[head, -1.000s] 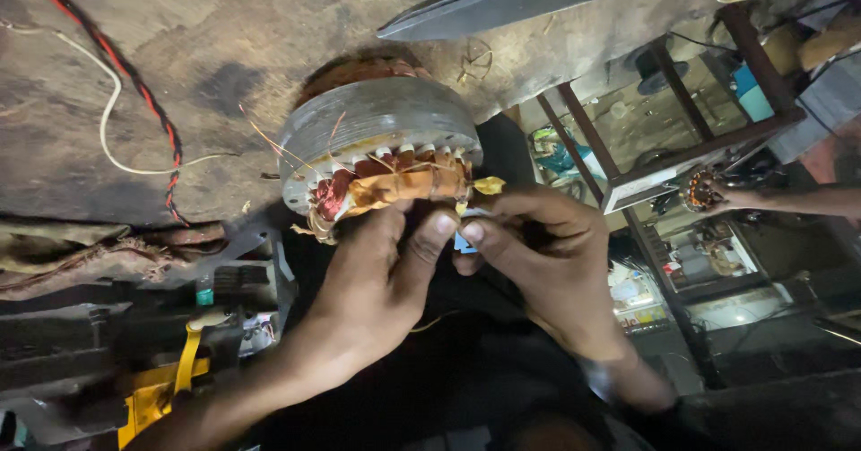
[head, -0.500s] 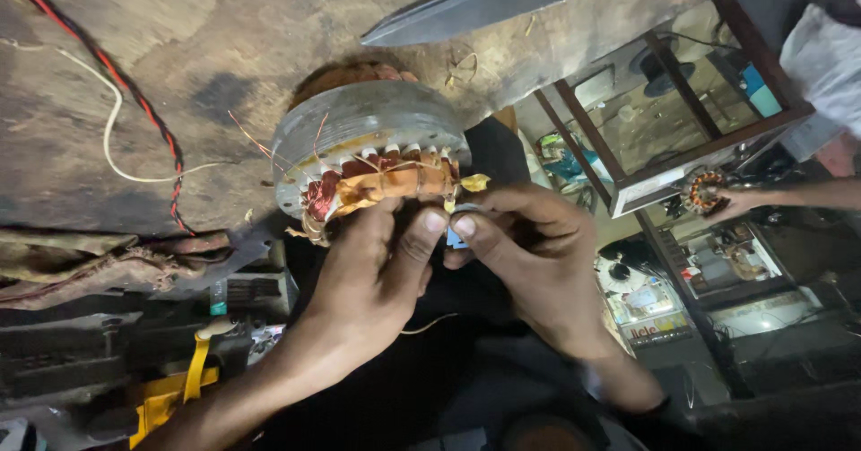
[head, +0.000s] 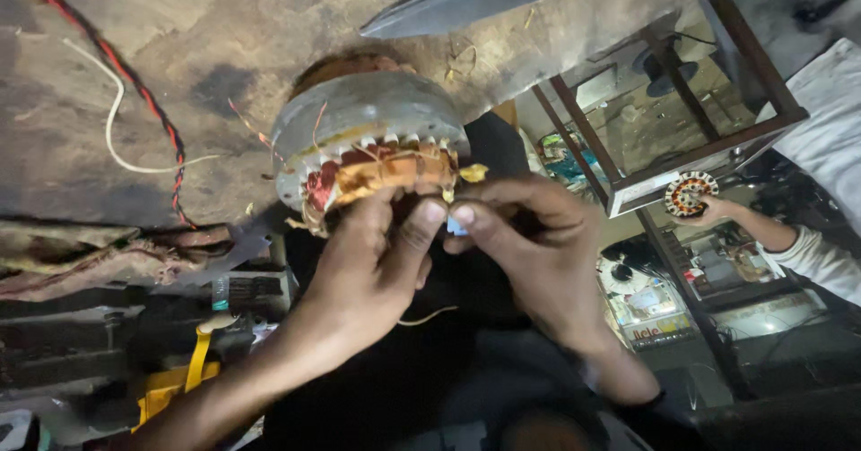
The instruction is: The person is repairing an electrical component, likely a motor stator, by wrapping and securing copper windings with tape. They use scissors to trim excess tape and a knife to adjust the windings. The task involves careful manipulation of wires and tape to ensure proper insulation and alignment.
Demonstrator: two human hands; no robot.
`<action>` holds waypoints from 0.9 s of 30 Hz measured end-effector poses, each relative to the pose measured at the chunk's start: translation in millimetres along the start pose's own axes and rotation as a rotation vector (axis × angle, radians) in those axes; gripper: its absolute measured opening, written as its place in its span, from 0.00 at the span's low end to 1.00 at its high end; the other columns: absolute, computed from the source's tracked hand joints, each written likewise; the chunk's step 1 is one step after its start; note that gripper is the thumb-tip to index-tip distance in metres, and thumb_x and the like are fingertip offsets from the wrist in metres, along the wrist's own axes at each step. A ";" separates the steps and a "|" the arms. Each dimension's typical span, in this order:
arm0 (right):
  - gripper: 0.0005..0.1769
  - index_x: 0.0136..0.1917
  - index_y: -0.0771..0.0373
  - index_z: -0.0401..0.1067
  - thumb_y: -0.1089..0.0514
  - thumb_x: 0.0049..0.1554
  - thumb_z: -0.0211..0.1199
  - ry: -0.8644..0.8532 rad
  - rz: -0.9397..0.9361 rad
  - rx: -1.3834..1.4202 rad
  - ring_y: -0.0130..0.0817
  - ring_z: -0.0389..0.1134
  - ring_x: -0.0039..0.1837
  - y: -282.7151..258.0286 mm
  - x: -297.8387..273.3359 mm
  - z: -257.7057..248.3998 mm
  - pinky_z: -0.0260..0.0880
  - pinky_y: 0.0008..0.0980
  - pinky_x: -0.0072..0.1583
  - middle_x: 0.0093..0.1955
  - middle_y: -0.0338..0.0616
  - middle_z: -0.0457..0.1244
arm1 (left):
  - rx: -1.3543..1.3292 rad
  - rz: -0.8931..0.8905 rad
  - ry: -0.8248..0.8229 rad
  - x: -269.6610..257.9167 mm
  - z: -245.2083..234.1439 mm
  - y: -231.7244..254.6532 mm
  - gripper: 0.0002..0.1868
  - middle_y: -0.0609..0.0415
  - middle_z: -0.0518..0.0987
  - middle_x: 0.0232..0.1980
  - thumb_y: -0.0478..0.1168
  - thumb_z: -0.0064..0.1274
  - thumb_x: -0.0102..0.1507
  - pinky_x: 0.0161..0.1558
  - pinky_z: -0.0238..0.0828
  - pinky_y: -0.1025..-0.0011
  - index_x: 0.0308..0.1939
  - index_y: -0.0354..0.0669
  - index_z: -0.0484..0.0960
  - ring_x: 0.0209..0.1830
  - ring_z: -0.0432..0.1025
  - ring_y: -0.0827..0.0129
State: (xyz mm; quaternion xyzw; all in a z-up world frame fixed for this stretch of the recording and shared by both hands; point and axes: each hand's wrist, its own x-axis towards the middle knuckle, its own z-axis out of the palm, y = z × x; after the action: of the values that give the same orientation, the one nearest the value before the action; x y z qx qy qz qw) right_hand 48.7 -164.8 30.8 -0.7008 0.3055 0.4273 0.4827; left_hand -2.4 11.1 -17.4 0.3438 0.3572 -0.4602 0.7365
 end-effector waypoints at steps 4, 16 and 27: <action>0.04 0.52 0.72 0.74 0.68 0.64 0.65 0.012 -0.222 0.013 0.33 0.74 0.44 -0.1 3.2 -15.0 0.77 0.30 0.46 0.47 0.51 0.71 | 0.196 0.191 0.195 -14.4 12.4 7.3 0.15 0.57 0.76 0.31 0.44 0.50 0.71 0.28 0.70 0.75 0.54 0.36 0.72 0.26 0.71 0.77; 0.13 0.61 0.64 0.70 0.64 0.67 0.70 0.303 -1.477 -1.045 0.55 0.66 0.59 -49.0 80.9 -44.7 0.64 0.42 0.58 0.56 0.53 0.64 | 0.373 0.790 0.836 -50.6 67.1 -38.0 0.12 0.55 0.84 0.45 0.34 0.63 0.68 0.42 0.77 0.74 0.52 0.41 0.77 0.39 0.80 0.72; 0.16 0.60 0.66 0.69 0.66 0.59 0.65 -0.670 -0.192 -0.441 0.26 0.73 0.54 -53.4 17.5 -35.0 0.77 0.27 0.50 0.53 0.41 0.70 | -0.074 0.664 0.954 -46.9 107.6 -31.5 0.10 0.54 0.85 0.46 0.32 0.60 0.67 0.44 0.79 0.75 0.51 0.41 0.79 0.42 0.83 0.73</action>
State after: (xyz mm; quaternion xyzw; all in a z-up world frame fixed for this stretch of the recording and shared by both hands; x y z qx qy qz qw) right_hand 112.1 -179.2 43.3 -0.6350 -0.0341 0.6399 0.4314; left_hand -24.0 -69.2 71.3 0.5808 0.5381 0.0140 0.6107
